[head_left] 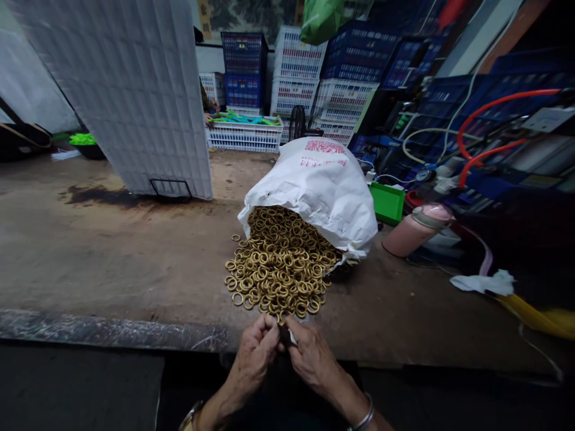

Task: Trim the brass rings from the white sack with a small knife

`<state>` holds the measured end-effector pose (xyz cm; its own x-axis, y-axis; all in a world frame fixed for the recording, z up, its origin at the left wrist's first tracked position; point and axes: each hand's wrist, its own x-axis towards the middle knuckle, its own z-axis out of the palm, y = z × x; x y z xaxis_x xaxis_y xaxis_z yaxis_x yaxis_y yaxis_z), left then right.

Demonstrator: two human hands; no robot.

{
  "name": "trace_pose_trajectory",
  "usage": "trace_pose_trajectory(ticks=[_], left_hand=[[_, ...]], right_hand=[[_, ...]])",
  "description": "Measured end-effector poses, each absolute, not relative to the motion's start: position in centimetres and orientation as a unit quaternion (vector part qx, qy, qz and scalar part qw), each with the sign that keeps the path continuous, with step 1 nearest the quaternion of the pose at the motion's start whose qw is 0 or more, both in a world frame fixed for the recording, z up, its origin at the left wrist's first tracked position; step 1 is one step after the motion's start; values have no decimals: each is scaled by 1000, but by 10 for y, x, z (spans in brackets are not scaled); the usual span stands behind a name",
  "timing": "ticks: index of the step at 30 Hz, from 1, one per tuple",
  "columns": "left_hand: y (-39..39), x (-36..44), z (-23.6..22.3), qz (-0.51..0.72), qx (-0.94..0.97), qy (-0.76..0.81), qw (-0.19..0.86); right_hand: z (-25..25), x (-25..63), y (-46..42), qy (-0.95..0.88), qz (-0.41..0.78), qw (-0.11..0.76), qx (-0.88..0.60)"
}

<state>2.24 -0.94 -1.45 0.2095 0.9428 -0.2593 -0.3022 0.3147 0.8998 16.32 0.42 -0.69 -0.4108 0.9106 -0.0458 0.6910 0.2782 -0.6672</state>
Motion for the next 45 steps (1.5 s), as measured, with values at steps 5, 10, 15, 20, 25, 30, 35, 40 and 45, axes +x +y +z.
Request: trace_pose_trajectory(ticks=[5, 10, 15, 20, 25, 30, 35, 40, 45], left_hand=[[-10, 23, -15, 468, 402, 440, 653], [-12, 23, -8, 458, 431, 456, 630], [-22, 22, 12, 445, 457, 439, 633], [-25, 22, 12, 402, 388, 387, 733], [-17, 24, -1, 421, 283, 340, 792], [-14, 20, 4, 449, 185, 339, 806], [-11, 16, -1, 451, 134, 326, 820], [-11, 19, -9, 446, 132, 342, 817], [-8, 21, -8, 437, 147, 349, 816]], right_hand=[[-7, 162, 3, -795, 264, 152, -524], [-3, 160, 2, -795, 255, 136, -533], [-12, 172, 6, -775, 252, 120, -567], [-11, 195, 23, -725, 191, 174, -639], [-6, 199, 49, -709, 118, 228, -657], [-10, 194, 63, -721, 83, 187, -663], [-13, 192, 65, -713, 89, 192, -669], [-23, 195, 66, -695, 121, 236, -668], [-27, 196, 65, -695, 137, 290, -644]])
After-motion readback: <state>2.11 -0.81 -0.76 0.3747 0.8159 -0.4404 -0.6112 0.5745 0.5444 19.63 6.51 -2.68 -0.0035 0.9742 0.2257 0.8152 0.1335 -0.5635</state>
